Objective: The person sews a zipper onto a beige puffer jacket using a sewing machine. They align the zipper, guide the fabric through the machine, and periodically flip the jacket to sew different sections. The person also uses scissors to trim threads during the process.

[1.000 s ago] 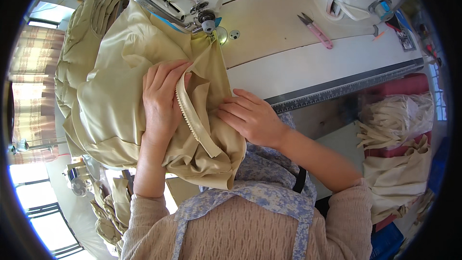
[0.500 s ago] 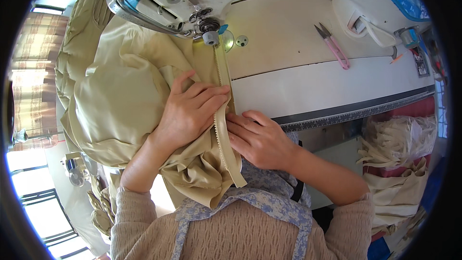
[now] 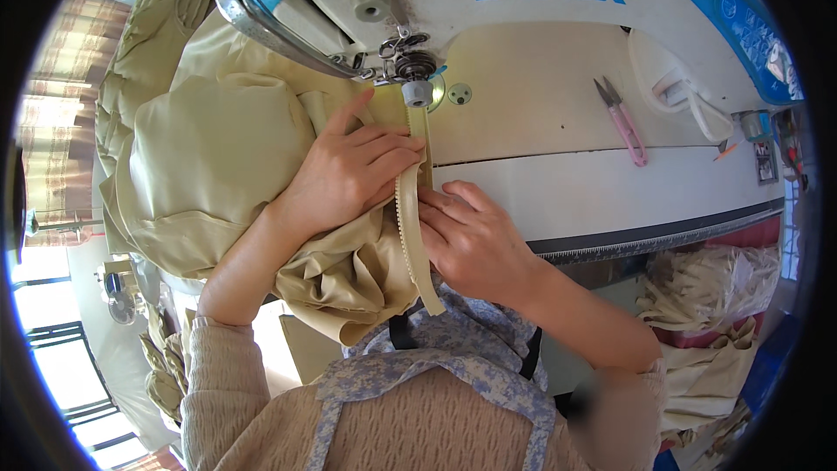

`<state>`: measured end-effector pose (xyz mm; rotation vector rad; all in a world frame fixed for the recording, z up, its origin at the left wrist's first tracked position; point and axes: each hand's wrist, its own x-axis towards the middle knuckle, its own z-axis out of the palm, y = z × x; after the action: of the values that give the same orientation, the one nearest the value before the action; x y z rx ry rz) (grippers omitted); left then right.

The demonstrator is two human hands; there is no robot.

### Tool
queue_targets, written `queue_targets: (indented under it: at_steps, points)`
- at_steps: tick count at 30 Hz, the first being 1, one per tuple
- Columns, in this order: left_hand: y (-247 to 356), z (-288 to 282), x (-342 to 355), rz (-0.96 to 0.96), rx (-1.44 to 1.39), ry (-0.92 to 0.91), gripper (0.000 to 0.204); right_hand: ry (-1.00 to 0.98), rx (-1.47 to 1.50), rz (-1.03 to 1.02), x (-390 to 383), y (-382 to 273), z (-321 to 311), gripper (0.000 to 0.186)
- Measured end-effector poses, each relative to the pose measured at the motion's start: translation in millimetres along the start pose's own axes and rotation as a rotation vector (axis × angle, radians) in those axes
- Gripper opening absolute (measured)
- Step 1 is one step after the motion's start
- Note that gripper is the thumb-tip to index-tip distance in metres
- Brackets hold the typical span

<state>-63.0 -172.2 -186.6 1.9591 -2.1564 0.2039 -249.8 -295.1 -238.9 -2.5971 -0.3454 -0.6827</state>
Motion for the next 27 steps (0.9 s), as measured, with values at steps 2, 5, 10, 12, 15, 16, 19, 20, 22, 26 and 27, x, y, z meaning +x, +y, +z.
queue_targets:
  at_steps: [2, 5, 10, 12, 15, 16, 19, 20, 22, 26, 27]
  points:
    - [-0.7, -2.0, 0.2, -0.018, 0.021, -0.008, 0.027, -0.041, -0.015, 0.027, 0.9, 2.2, 2.2, 0.026]
    - [17.7, -5.4, -12.9, -0.044, 0.009, 0.003, 0.029, 0.063, 0.013, -0.043, -7.1, -2.4, 0.8, 0.035]
    - [37.1, -3.3, -28.7, -0.131, -0.072, 0.033, 0.035, 0.046, 0.059, -0.070, -19.9, -9.5, -1.2, 0.024]
    - [36.6, -3.5, -28.6, -0.150, -0.095, 0.021, 0.037, 0.042, 0.029, -0.060, -21.4, -10.2, -1.7, 0.024]
    - [33.6, -5.0, -24.8, -0.096, -0.112, 0.034, 0.037, 0.064, 0.010, -0.060, -21.0, -10.1, -2.9, 0.024]
    - [32.7, -5.4, -23.6, -0.093, -0.103, 0.032, 0.037, 0.064, 0.014, -0.063, -20.7, -9.7, -3.4, 0.024]
    - [32.2, -4.7, -21.9, -0.080, -0.094, 0.033, 0.037, 0.063, 0.008, -0.077, -20.1, -8.5, -5.1, 0.024]
    - [32.4, -3.7, -21.9, -0.073, -0.090, 0.043, 0.037, 0.061, 0.003, -0.083, -20.0, -8.0, -5.6, 0.025]
    - [31.9, -1.0, -21.9, -0.078, -0.104, 0.052, 0.036, 0.066, 0.011, -0.087, -19.8, -6.8, -6.1, 0.025]
    - [30.2, 4.9, -21.1, -0.072, -0.126, 0.088, 0.033, 0.066, 0.026, -0.089, -20.1, -5.1, -7.4, 0.025]
    - [29.8, 6.1, -20.5, -0.065, -0.125, 0.092, 0.032, 0.068, 0.025, -0.089, -20.3, -5.0, -8.0, 0.025]
